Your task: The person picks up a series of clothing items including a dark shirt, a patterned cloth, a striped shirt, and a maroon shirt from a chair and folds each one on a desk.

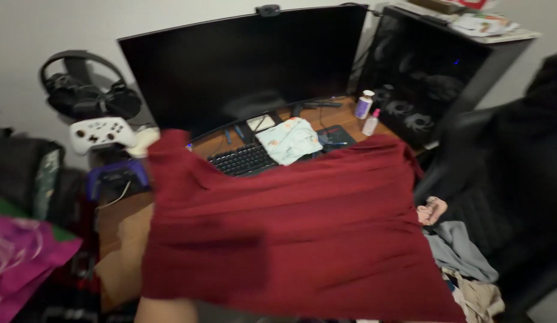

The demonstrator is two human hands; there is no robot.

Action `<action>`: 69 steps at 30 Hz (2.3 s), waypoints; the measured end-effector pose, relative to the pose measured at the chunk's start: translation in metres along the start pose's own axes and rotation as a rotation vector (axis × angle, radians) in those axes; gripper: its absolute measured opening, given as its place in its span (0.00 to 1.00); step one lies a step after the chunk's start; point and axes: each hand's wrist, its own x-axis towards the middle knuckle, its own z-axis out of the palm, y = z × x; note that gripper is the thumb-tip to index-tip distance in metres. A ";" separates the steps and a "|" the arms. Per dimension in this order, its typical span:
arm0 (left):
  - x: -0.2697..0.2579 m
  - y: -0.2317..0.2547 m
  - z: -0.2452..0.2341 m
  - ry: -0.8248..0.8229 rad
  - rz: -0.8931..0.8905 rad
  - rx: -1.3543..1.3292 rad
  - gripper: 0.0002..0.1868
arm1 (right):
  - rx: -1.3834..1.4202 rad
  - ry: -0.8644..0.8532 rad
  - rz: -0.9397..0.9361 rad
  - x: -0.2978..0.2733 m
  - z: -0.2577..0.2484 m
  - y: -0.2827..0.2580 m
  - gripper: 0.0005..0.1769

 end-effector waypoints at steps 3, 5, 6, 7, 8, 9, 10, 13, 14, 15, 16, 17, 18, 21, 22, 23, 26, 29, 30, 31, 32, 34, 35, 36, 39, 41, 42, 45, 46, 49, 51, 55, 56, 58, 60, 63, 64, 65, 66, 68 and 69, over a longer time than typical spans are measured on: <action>0.010 0.004 0.042 -0.132 0.008 0.042 0.24 | 0.000 0.004 0.017 -0.006 -0.012 0.004 0.11; 0.004 0.000 0.066 -0.219 -0.003 0.060 0.24 | -0.006 0.002 0.048 -0.019 -0.017 0.015 0.11; 0.002 -0.001 0.080 -0.266 -0.005 0.065 0.24 | -0.008 0.001 0.059 -0.024 -0.021 0.019 0.11; -0.001 -0.002 0.094 -0.311 -0.008 0.062 0.24 | -0.006 0.006 0.070 -0.028 -0.026 0.024 0.11; -0.003 -0.002 0.109 -0.361 -0.010 0.065 0.24 | -0.007 0.013 0.083 -0.032 -0.033 0.028 0.11; -0.006 -0.002 0.124 -0.408 -0.015 0.064 0.24 | -0.014 0.021 0.100 -0.035 -0.041 0.032 0.11; -0.010 -0.003 0.139 -0.453 -0.019 0.061 0.24 | -0.007 0.039 0.115 -0.042 -0.043 0.038 0.10; -0.020 -0.003 0.178 -0.575 -0.031 0.051 0.24 | -0.006 0.092 0.153 -0.059 -0.056 0.052 0.10; -0.024 -0.004 0.190 -0.609 -0.036 0.043 0.24 | -0.004 0.112 0.164 -0.063 -0.063 0.057 0.10; -0.028 -0.004 0.202 -0.642 -0.042 0.038 0.24 | -0.006 0.132 0.171 -0.067 -0.074 0.060 0.10; -0.031 -0.003 0.210 -0.664 -0.049 0.025 0.24 | -0.010 0.147 0.174 -0.068 -0.083 0.061 0.10; -0.034 -0.002 0.218 -0.682 -0.058 0.015 0.24 | -0.010 0.160 0.177 -0.070 -0.091 0.062 0.10; -0.036 -0.002 0.223 -0.695 -0.064 0.004 0.24 | -0.012 0.168 0.175 -0.069 -0.096 0.061 0.10; -0.037 0.001 0.222 -0.704 -0.080 -0.025 0.24 | -0.012 0.166 0.161 -0.061 -0.101 0.054 0.10; -0.040 0.000 0.224 -0.712 -0.087 -0.033 0.23 | -0.012 0.167 0.164 -0.063 -0.103 0.055 0.10; -0.043 -0.001 0.224 -0.724 -0.092 -0.040 0.23 | -0.013 0.164 0.165 -0.064 -0.105 0.057 0.10; -0.053 -0.007 0.224 -0.739 -0.118 -0.056 0.23 | -0.015 0.118 0.168 -0.069 -0.097 0.065 0.10; -0.058 -0.012 0.215 -0.744 -0.145 -0.076 0.23 | -0.017 0.043 0.173 -0.080 -0.072 0.076 0.10; -0.057 -0.013 0.211 -0.743 -0.154 -0.080 0.23 | -0.017 0.015 0.176 -0.079 -0.065 0.076 0.10; -0.057 -0.014 0.205 -0.738 -0.162 -0.084 0.23 | -0.015 -0.008 0.175 -0.081 -0.059 0.077 0.10; -0.060 -0.018 0.198 -0.738 -0.182 -0.094 0.23 | -0.015 -0.033 0.179 -0.085 -0.052 0.081 0.10; -0.067 -0.027 0.188 -0.739 -0.213 -0.088 0.23 | -0.006 -0.079 0.186 -0.093 -0.041 0.088 0.09; -0.070 -0.032 0.184 -0.745 -0.229 -0.086 0.23 | -0.007 -0.109 0.194 -0.098 -0.034 0.093 0.09; -0.075 -0.038 0.179 -0.750 -0.247 -0.087 0.23 | -0.010 -0.123 0.207 -0.106 -0.030 0.100 0.09; -0.090 -0.055 0.169 -0.760 -0.301 -0.086 0.23 | -0.009 -0.230 0.226 -0.131 -0.001 0.116 0.09; -0.098 -0.062 0.164 -0.760 -0.322 -0.086 0.23 | -0.008 -0.287 0.234 -0.142 0.012 0.122 0.09; -0.100 -0.065 0.162 -0.764 -0.329 -0.087 0.23 | -0.009 -0.315 0.236 -0.147 0.018 0.124 0.09; -0.099 -0.067 0.163 -0.781 -0.338 -0.088 0.23 | -0.002 -0.362 0.244 -0.157 0.027 0.130 0.09; -0.101 -0.069 0.162 -0.783 -0.343 -0.096 0.23 | -0.001 -0.382 0.250 -0.163 0.032 0.132 0.09; -0.107 -0.075 0.160 -0.778 -0.354 -0.097 0.23 | 0.001 -0.427 0.249 -0.173 0.045 0.133 0.09; -0.110 -0.078 0.156 -0.776 -0.365 -0.091 0.23 | 0.005 -0.444 0.258 -0.181 0.051 0.135 0.09; -0.116 -0.084 0.149 -0.776 -0.382 -0.087 0.23 | 0.002 -0.429 0.253 -0.183 0.050 0.134 0.09; -0.115 -0.083 0.146 -0.769 -0.382 -0.084 0.23 | 0.002 -0.411 0.239 -0.176 0.049 0.130 0.09; -0.112 -0.081 0.137 -0.749 -0.375 -0.085 0.22 | 0.007 -0.367 0.221 -0.164 0.044 0.123 0.08; -0.114 -0.081 0.127 -0.731 -0.376 -0.092 0.22 | 0.017 -0.279 0.189 -0.143 0.032 0.113 0.08; -0.111 -0.076 0.104 -0.699 -0.377 -0.105 0.22 | 0.014 -0.194 0.187 -0.124 0.013 0.106 0.08; -0.107 -0.072 0.093 -0.684 -0.371 -0.117 0.22 | 0.008 -0.168 0.186 -0.118 0.004 0.105 0.08; -0.104 -0.069 0.085 -0.665 -0.366 -0.124 0.22 | 0.009 -0.162 0.191 -0.118 0.003 0.105 0.08; -0.102 -0.067 0.080 -0.648 -0.363 -0.142 0.22 | 0.007 -0.147 0.197 -0.116 -0.003 0.106 0.08; -0.095 -0.061 0.065 -0.604 -0.344 -0.157 0.22 | 0.008 -0.131 0.199 -0.111 -0.007 0.105 0.08; -0.094 -0.060 0.060 -0.589 -0.346 -0.160 0.22 | 0.010 -0.120 0.207 -0.111 -0.013 0.106 0.08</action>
